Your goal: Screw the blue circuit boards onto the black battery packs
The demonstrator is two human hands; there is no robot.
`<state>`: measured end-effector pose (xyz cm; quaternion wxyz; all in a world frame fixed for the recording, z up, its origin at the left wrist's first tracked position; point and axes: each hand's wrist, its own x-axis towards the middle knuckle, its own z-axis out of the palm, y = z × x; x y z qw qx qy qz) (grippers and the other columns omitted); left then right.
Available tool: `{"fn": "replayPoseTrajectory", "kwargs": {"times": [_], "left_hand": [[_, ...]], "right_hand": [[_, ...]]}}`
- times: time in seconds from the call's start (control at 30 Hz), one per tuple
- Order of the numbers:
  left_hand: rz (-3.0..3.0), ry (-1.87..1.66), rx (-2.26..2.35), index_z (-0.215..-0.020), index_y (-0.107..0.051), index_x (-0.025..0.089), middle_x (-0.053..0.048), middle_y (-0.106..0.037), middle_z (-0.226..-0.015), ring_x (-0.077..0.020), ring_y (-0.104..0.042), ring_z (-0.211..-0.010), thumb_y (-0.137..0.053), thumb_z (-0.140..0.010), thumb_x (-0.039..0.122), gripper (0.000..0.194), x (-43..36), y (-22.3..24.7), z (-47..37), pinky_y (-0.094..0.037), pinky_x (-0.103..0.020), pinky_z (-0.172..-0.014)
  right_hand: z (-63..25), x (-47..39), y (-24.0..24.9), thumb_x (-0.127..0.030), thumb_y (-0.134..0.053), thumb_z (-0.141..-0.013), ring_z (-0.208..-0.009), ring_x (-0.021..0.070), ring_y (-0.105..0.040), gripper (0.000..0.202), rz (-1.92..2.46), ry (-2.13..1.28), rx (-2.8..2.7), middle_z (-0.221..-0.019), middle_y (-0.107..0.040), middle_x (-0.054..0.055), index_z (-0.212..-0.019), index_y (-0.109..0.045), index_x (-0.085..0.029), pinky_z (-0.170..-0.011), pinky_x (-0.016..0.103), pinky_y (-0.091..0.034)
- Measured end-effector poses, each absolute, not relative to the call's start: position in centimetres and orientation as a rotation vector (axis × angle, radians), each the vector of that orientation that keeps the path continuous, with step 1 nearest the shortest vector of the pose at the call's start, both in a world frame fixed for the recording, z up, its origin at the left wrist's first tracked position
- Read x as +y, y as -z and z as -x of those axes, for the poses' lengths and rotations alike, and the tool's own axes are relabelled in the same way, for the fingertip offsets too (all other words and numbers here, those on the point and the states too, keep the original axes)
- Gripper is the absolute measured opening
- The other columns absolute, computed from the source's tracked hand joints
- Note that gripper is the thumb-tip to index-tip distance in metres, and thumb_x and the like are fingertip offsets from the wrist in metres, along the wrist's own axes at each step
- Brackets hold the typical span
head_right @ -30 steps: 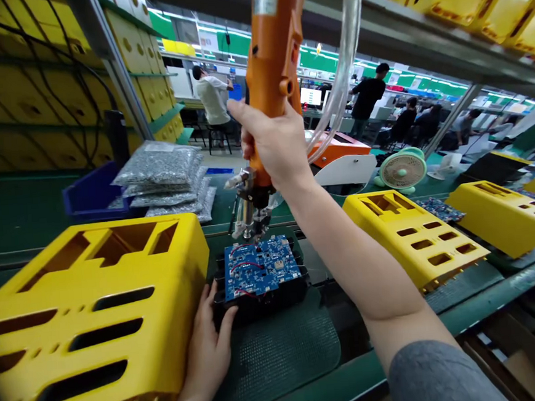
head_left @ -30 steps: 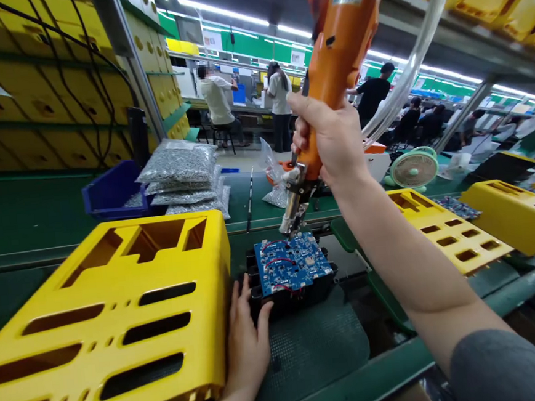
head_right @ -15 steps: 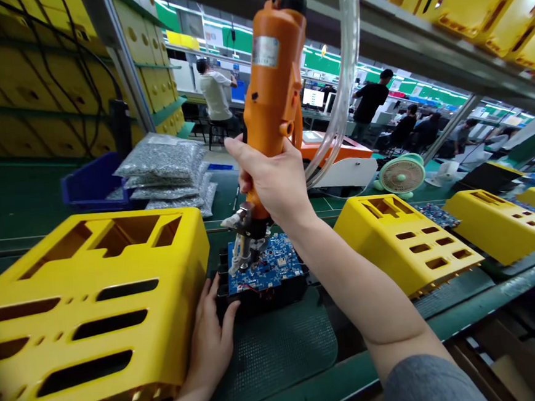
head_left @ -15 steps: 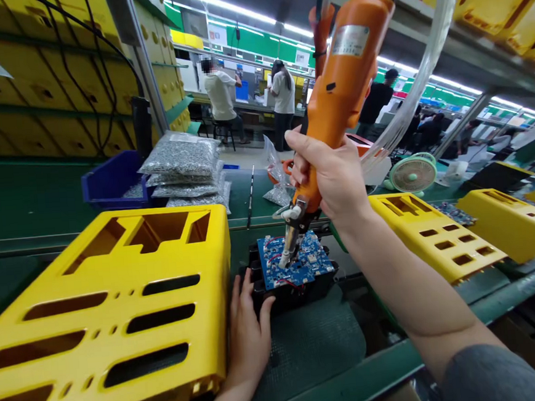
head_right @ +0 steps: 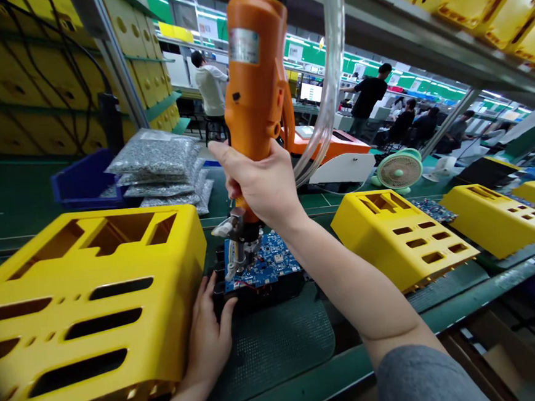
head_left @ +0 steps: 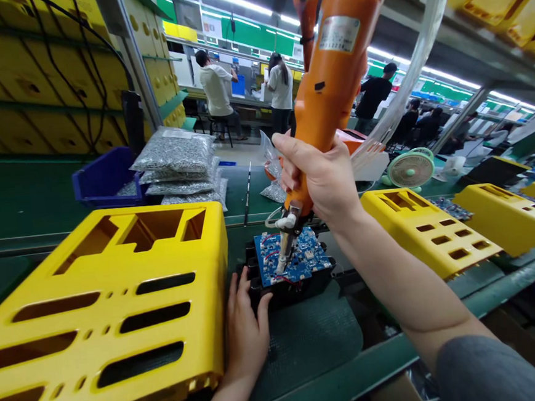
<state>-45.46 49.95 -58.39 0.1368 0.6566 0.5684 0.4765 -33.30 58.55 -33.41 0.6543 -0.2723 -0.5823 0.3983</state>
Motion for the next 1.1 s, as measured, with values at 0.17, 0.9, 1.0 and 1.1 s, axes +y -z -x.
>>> {"fn": "replayPoseTrajectory", "kwargs": {"times": [0.17,0.9,1.0,1.1], "left_hand": [[-1.917,-1.391,1.641,-0.141,-0.028,0.024,-0.01,-0.037,-0.145,-0.0241,-0.026,-0.138,-0.05,-0.088,0.031,0.058,50.1,58.6,45.5,-0.028,-0.048,-0.112],[-1.914,-1.385,1.655,-0.14,-0.028,0.024,-0.011,-0.038,-0.144,-0.0246,-0.028,-0.137,-0.049,-0.088,0.032,0.057,49.9,58.7,45.6,-0.031,-0.048,-0.11],[-1.946,-1.382,1.66,-0.141,-0.027,0.024,-0.011,-0.038,-0.144,-0.0241,-0.028,-0.137,-0.049,-0.088,0.031,0.058,49.9,58.6,45.6,-0.032,-0.047,-0.11],[-1.96,-1.379,1.665,-0.141,-0.026,0.023,-0.011,-0.037,-0.145,-0.0238,-0.027,-0.138,-0.049,-0.088,0.03,0.058,50.0,58.6,45.5,-0.032,-0.047,-0.11]], "right_hand": [[33.3,58.7,33.4,-0.041,-0.069,-0.074,-0.039,0.0081,-0.04,0.027,0.654,-0.903,-1.344,-0.049,-0.04,-0.007,-0.071,-0.05,-0.022,-0.038,0.024,-0.037],[33.4,61.9,31.8,-0.044,-0.069,-0.071,-0.04,0.006,-0.042,0.031,0.667,-0.773,-1.276,-0.052,-0.044,-0.008,-0.08,-0.049,-0.023,-0.04,0.021,-0.038],[33.7,61.9,32.4,-0.045,-0.07,-0.07,-0.04,0.0062,-0.042,0.032,0.652,-0.796,-1.277,-0.052,-0.044,-0.008,-0.08,-0.049,-0.023,-0.041,0.022,-0.039],[33.6,62.0,32.8,-0.045,-0.069,-0.071,-0.041,0.0069,-0.043,0.031,0.66,-0.797,-1.284,-0.052,-0.044,-0.008,-0.08,-0.05,-0.023,-0.041,0.022,-0.041]]}}
